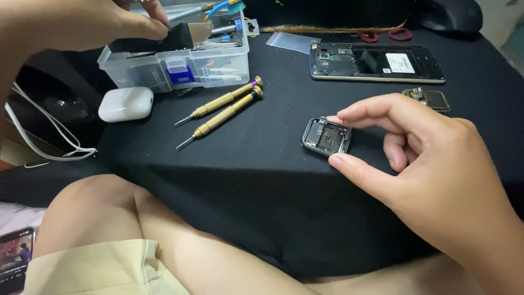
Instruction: Disassembling a smartwatch and smartphone using precision screwdrivers, tweezers, and prying tools to access internal circuitry.
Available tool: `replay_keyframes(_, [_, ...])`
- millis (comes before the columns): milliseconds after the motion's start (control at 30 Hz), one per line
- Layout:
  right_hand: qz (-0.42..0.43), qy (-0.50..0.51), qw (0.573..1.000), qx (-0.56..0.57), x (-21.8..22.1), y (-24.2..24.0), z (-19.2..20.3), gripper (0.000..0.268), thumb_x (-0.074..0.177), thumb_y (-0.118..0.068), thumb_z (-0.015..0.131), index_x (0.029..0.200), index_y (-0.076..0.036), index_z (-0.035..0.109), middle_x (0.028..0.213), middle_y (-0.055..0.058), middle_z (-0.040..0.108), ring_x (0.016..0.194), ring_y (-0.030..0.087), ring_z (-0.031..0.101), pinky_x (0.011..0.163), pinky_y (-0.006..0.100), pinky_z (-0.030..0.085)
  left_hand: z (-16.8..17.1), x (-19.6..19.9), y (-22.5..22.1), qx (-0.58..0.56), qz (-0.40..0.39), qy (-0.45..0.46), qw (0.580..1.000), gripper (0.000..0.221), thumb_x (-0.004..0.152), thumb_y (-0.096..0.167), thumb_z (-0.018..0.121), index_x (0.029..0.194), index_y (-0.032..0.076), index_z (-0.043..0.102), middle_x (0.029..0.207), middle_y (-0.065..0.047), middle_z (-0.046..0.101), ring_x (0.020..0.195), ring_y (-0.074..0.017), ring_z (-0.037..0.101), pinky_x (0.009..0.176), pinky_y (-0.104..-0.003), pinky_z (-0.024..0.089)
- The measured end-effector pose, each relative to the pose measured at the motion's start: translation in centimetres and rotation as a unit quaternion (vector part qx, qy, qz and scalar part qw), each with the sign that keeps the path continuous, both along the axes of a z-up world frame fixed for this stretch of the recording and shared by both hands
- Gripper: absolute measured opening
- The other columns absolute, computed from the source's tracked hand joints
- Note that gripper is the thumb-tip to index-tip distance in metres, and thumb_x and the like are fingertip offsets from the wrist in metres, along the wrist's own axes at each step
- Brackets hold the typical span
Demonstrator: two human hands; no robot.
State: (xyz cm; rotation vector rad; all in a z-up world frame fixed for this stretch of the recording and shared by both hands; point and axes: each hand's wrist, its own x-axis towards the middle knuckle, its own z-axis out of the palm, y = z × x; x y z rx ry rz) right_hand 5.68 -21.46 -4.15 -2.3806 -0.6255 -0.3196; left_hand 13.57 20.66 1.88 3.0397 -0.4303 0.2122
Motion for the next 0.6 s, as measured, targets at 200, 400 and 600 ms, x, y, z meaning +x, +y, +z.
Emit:
replay_keyframes(200, [0.002, 0.001, 1.000, 0.013, 0.0, -0.1, -0.1, 0.037, 0.075, -0.025, 0.087, 0.111, -0.026, 0.078, 0.052, -0.002, 0.043, 0.048, 0.011, 0.035, 0.060, 0.024, 0.031, 0.2, 0.4, -0.7, 0.025, 0.068, 0.013, 0.997, 0.027, 0.109, 0.026, 0.062, 0.129, 0.009, 0.066, 0.113, -0.016, 0.065, 0.078, -0.0313, 0.059, 0.053, -0.041, 0.046])
replay_keyframes(400, [0.005, -0.008, 1.000, 0.004, 0.0, -0.1, -0.1, 0.037, 0.076, -0.026, 0.086, 0.112, -0.025, 0.078, 0.052, -0.001, 0.041, 0.048, 0.012, 0.036, 0.059, 0.025, 0.031, 0.6, -0.1, -1.8, 0.011, 0.082, 0.036, 0.996, 0.034, 0.102, 0.030, 0.067, 0.128, 0.008, 0.069, 0.127, -0.016, 0.063, 0.109, -0.0335, 0.060, 0.079, -0.042, 0.051])
replay_keyframes(600, [-0.001, -0.001, 1.000, 0.003, 0.0, 0.0, 0.1, 0.037, 0.075, -0.027, 0.087, 0.111, -0.027, 0.079, 0.050, -0.001, 0.039, 0.046, 0.012, 0.036, 0.059, 0.025, 0.032, 0.8, -1.2, -2.0, 0.030, 0.099, 0.004, 0.995, 0.031, 0.102, 0.033, 0.071, 0.122, 0.009, 0.075, 0.115, -0.016, 0.066, 0.098, -0.0328, 0.059, 0.065, -0.042, 0.047])
